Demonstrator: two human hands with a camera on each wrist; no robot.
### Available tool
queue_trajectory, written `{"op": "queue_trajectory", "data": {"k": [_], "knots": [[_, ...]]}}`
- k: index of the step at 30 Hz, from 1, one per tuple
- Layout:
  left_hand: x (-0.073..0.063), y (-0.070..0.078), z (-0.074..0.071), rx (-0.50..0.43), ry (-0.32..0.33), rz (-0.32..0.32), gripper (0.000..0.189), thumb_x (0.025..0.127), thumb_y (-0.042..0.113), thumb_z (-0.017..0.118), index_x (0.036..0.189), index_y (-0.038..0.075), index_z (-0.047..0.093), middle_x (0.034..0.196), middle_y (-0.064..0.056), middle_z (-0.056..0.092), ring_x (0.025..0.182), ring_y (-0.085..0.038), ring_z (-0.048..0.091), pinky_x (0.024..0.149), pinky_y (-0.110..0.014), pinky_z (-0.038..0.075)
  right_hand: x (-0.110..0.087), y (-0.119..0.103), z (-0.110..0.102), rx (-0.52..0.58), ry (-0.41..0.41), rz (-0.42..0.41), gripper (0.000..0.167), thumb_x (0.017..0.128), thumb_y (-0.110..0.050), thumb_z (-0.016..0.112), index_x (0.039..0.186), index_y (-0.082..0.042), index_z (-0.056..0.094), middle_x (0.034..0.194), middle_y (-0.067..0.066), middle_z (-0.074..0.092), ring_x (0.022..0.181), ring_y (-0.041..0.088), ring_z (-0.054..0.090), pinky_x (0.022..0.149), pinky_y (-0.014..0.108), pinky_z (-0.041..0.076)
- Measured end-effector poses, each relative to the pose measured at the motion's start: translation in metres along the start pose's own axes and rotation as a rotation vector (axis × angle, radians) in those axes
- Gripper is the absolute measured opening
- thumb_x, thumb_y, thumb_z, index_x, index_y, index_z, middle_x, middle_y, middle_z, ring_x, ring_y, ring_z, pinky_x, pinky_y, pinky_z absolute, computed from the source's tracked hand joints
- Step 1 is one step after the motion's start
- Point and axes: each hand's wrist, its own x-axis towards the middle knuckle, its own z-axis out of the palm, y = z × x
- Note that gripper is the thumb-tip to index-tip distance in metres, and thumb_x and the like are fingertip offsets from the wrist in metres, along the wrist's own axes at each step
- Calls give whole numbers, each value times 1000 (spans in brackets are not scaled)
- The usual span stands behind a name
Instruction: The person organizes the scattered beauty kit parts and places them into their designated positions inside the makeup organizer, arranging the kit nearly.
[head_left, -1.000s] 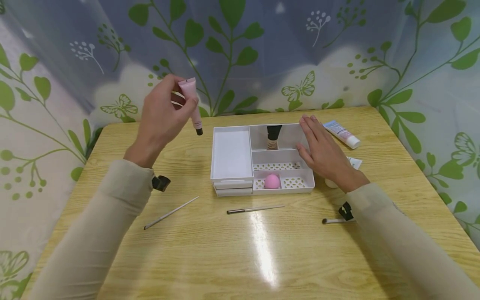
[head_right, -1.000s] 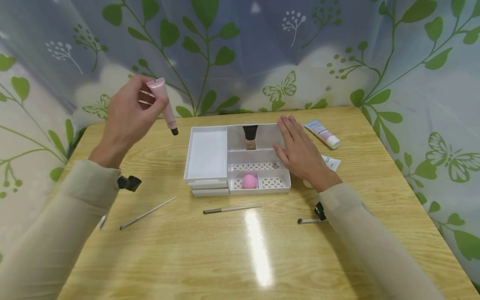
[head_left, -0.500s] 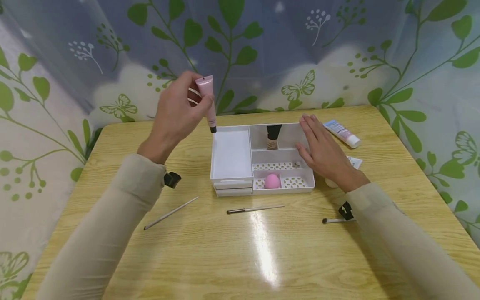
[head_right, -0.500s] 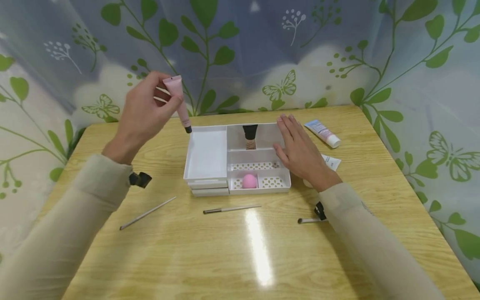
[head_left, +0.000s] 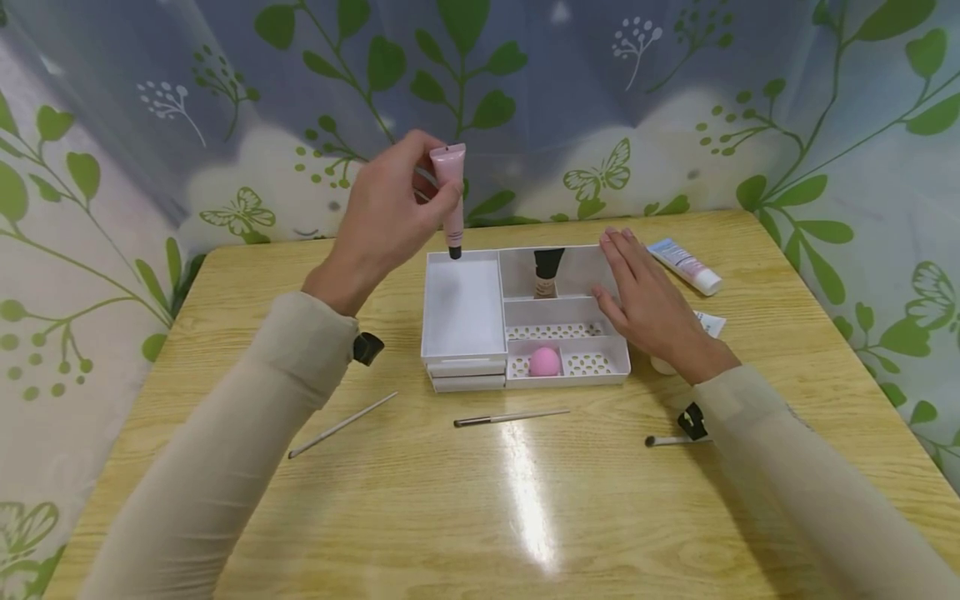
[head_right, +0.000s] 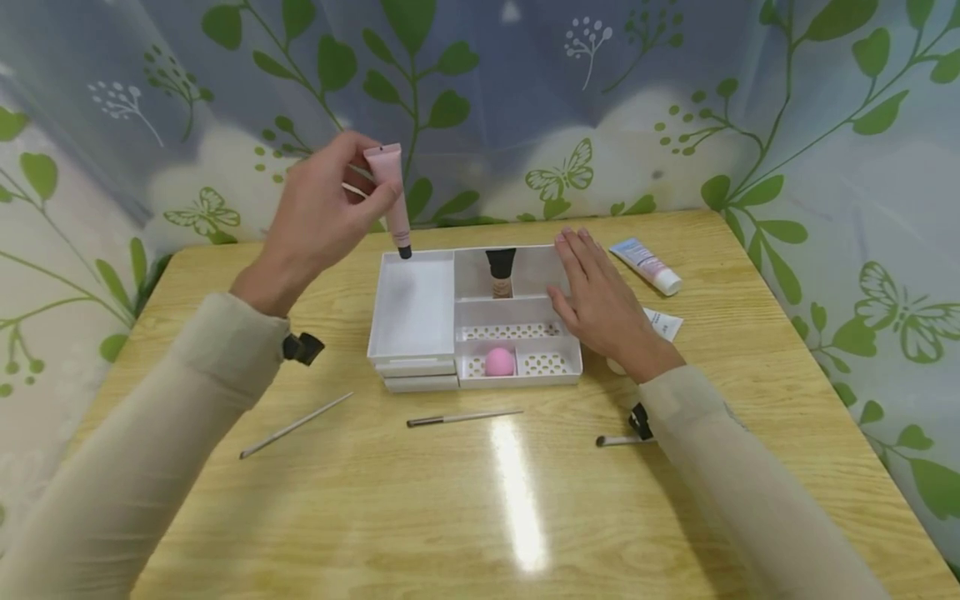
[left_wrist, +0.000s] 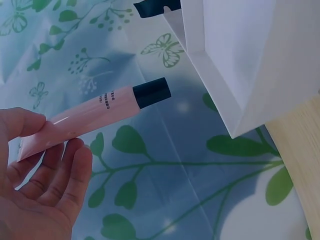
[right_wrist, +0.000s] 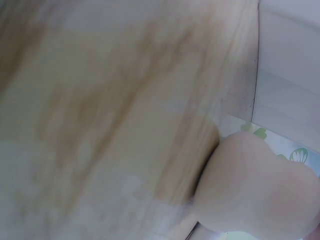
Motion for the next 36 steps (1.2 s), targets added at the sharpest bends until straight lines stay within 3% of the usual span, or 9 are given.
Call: {"op": "queue_trajectory", "data": {"k": [6,13,19,36], "knots": [[6,6,9,5,-43,4,33,106,20,64,136,5,63,122,-9,72,96,-21,73,86,-39,59,0,2,1,-2,6,-7,71,112,-22,58,167,10,27,175,30,28,164,49,25,135,59,23],[11,15,17,43,-72,26,32,108,23,62,136,9,63,122,-7,72,95,-15,72,83,-33,59,-1,2,2,3,15,-11,71,112,-22,58,168,10,27,175,30,28,165,48,25,137,56,21],[18,22,25,66,-131,6,33,108,23,65,138,10,62,125,-6,72,101,-17,72,89,-35,59,-2,2,2,-2,15,-9,71,112,-22,58,167,10,28,175,30,28,165,48,24,137,55,20],[23,23,53,137,-239,4,26,109,25,63,133,14,64,113,-4,75,94,-19,67,84,-36,54,-2,3,1,6,7,-14,72,112,-22,59,168,10,26,176,30,27,164,48,25,137,56,20]]}}
